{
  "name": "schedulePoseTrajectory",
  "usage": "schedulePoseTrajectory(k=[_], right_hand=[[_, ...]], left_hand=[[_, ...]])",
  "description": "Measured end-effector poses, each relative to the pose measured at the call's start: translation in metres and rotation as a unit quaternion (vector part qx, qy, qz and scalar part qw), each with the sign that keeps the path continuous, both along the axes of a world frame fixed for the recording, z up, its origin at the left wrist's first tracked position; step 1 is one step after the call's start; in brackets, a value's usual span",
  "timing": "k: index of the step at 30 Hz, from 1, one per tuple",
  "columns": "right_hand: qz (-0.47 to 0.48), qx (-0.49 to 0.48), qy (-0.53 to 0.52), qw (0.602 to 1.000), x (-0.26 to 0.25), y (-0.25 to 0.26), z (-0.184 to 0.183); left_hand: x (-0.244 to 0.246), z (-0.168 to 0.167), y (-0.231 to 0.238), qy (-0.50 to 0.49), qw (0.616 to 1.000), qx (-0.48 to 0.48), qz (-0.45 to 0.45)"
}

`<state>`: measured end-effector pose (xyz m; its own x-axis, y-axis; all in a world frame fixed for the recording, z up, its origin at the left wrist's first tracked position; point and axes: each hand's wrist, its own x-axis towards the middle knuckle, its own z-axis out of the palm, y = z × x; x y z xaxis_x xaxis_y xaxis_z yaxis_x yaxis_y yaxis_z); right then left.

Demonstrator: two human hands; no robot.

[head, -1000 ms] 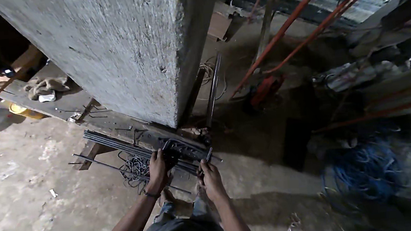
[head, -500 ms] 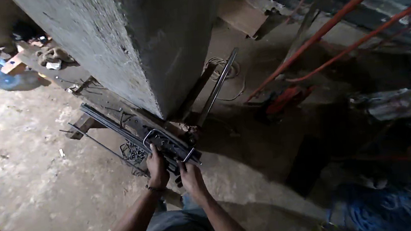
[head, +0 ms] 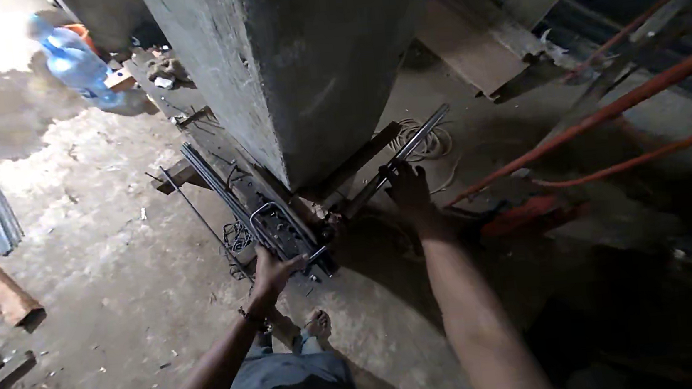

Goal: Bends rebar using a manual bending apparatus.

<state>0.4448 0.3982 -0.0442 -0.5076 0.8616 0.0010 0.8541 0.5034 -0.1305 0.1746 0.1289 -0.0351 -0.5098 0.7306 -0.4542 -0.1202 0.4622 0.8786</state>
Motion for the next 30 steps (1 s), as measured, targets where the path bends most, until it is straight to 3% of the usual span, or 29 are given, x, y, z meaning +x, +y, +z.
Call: schedulePoseTrajectory(k=[7, 10, 14, 17, 20, 24, 27, 30], right_hand=[[0.01, 0.0, -0.093, 0.996, 0.05, -0.016, -0.01], [-0.021, -0.016, -0.101, 0.995, 0.079, -0.049, -0.008], [-0.073, -0.114, -0.141, 0.981, 0.103, -0.107, 0.005], [-0.087, -0.118, -0.084, 0.986, 0.126, -0.156, 0.004], [-0.165, -0.112, 0.002, 0.98, 0.156, -0.18, 0.003], [-0.292, -0.104, -0.026, 0.95, 0.261, -0.208, -0.006], [-0.329, -0.076, -0.036, 0.941, 0.338, -0.209, -0.025], [-0.316, -0.143, -0.052, 0.937, 0.316, -0.17, -0.004]], left_hand=[[-0.001, -0.002, 0.004, 0.063, 0.997, -0.017, -0.047], [0.0, -0.006, 0.005, 0.061, 0.997, -0.001, -0.038], [0.001, -0.004, 0.004, 0.059, 0.998, -0.012, -0.032], [0.003, -0.002, 0.003, 0.072, 0.996, -0.02, -0.041], [0.0, -0.003, 0.005, 0.081, 0.995, -0.02, -0.054], [0.0, -0.005, 0.003, 0.075, 0.995, -0.029, -0.053], [0.003, 0.0, 0.004, 0.078, 0.995, -0.025, -0.049], [0.002, 0.003, 0.004, 0.099, 0.992, -0.045, -0.065]])
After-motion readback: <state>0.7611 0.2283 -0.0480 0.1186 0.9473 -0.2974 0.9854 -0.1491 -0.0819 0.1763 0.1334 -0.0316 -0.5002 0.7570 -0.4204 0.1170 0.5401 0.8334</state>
